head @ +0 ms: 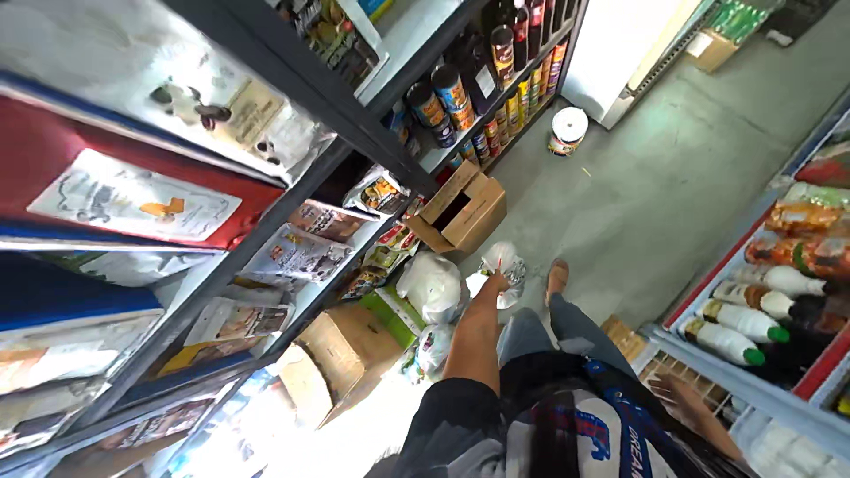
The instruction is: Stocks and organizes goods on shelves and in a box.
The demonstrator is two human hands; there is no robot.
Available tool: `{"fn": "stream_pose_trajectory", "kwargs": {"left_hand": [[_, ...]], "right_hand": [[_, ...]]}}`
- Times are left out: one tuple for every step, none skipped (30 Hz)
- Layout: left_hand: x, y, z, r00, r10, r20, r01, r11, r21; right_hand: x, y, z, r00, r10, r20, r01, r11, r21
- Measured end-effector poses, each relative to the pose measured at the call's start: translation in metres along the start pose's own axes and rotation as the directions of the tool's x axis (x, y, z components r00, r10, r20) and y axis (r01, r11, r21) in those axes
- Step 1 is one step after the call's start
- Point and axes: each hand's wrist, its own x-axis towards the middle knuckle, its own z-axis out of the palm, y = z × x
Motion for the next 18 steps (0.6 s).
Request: {"fn": "stream_pose_trajectory", "kwargs": {"left_hand": [[0.007,0.009,-0.006,1.000,-0.004,-0.004,0.004,1.000,0.001],[0.011,0.018,-0.010,1.000,-0.006,-0.003,0.006,1.000,-0.018],[0.014,0.028,-0.014,1.000,-0.007,-0.001,0.007,0.999,-0.039],[0.016,0.037,-0.019,1.000,-0.002,0.002,0.002,0.999,-0.052],[0.019,0.044,-0.024,1.000,0.006,0.001,-0.006,0.998,-0.057],[0.022,0.052,-0.029,1.000,0.016,0.002,-0.015,0.998,-0.060],[0.026,0.060,-0.035,1.000,0.021,-0.001,-0.021,0.998,-0.065],[0.029,0.066,-0.042,1.000,0.014,0.004,-0.014,0.997,-0.074],[0.035,0.072,-0.048,1.000,0.003,0.010,-0.002,0.996,-0.088],[0.042,0.077,-0.053,1.000,-0.014,0.020,0.016,0.995,-0.102],[0.050,0.080,-0.054,0.999,-0.029,0.033,0.033,0.993,-0.109],[0.057,0.084,-0.057,0.999,-0.033,0.038,0.037,0.992,-0.123],[0.064,0.091,-0.060,0.999,-0.030,0.040,0.036,0.989,-0.142],[0.068,0.099,-0.061,0.998,-0.037,0.042,0.044,0.986,-0.162],[0.071,0.105,-0.063,0.998,-0.053,0.044,0.060,0.983,-0.175],[0.075,0.110,-0.066,0.996,-0.073,0.043,0.079,0.980,-0.180],[0.077,0.114,-0.069,0.995,-0.090,0.045,0.097,0.977,-0.191],[0.078,0.117,-0.072,0.993,-0.103,0.051,0.112,0.973,-0.204]], "right_hand": [[0.031,-0.024,-0.018,1.000,-0.022,0.015,0.022,1.000,-0.009],[0.050,-0.057,-0.034,0.999,-0.032,0.009,0.032,0.999,-0.034],[0.060,-0.096,-0.047,0.998,-0.054,-0.010,0.054,0.996,-0.075],[0.059,-0.141,-0.056,0.997,-0.073,-0.024,0.070,0.991,-0.113],[0.051,-0.189,-0.060,0.996,-0.088,-0.033,0.082,0.985,-0.153],[0.044,-0.234,-0.063,0.994,-0.104,-0.027,0.096,0.973,-0.210],[0.034,-0.281,-0.061,0.994,-0.108,-0.004,0.103,0.959,-0.266],[0.031,-0.321,-0.057,0.992,-0.124,0.021,0.124,0.943,-0.310],[0.042,-0.349,-0.056,0.985,-0.165,0.047,0.171,0.925,-0.339],[0.066,-0.369,-0.058,0.977,-0.201,0.073,0.214,0.908,-0.360],[0.085,-0.390,-0.055,0.975,-0.205,0.090,0.223,0.902,-0.368],[0.095,-0.414,-0.049,0.974,-0.206,0.096,0.227,0.898,-0.377],[0.101,-0.441,-0.040,0.973,-0.209,0.102,0.233,0.891,-0.390],[0.105,-0.465,-0.030,0.967,-0.222,0.122,0.253,0.875,-0.413],[0.108,-0.484,-0.019,0.959,-0.236,0.159,0.283,0.855,-0.435],[0.110,-0.502,-0.008,0.949,-0.239,0.207,0.311,0.831,-0.462],[0.114,-0.517,0.003,0.939,-0.234,0.252,0.334,0.799,-0.501],[0.115,-0.531,0.015,0.933,-0.215,0.287,0.344,0.763,-0.547]]}}
